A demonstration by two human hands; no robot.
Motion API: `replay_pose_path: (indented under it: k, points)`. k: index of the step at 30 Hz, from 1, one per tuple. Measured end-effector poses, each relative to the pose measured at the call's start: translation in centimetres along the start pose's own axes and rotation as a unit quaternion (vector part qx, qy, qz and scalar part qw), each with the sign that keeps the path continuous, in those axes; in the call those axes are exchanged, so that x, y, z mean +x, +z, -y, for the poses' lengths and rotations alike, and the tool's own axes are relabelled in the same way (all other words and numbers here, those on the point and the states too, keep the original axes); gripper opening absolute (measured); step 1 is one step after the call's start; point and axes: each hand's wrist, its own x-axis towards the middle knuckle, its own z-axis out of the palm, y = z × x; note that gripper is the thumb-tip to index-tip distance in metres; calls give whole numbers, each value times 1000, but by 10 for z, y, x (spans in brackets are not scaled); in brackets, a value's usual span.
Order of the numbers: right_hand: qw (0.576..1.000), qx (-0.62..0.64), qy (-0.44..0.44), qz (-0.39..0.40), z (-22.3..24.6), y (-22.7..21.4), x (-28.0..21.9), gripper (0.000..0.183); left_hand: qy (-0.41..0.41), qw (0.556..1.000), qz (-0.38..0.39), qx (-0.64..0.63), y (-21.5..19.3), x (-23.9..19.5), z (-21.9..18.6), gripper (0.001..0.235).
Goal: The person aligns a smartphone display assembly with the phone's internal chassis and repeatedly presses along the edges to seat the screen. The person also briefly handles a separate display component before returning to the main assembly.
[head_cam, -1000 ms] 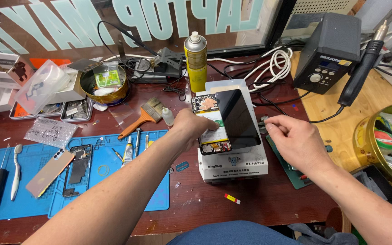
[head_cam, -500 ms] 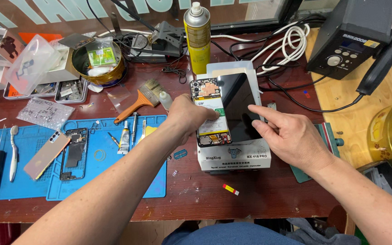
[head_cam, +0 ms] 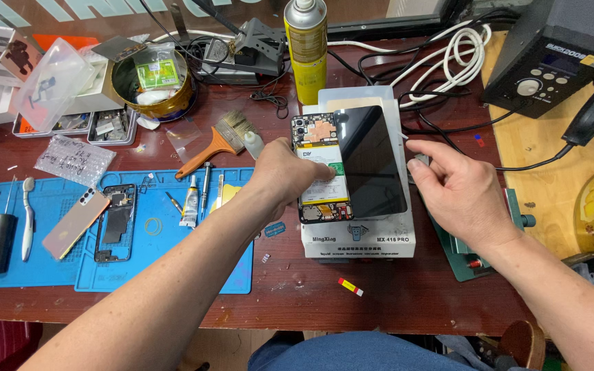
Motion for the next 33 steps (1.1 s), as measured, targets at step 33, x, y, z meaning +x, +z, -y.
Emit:
replay_pose_path:
  k: [33]
  points:
    - [999,44,17,-9,-5,9,-1,37,-8,1000,10,-3,-1,-2,-2,40]
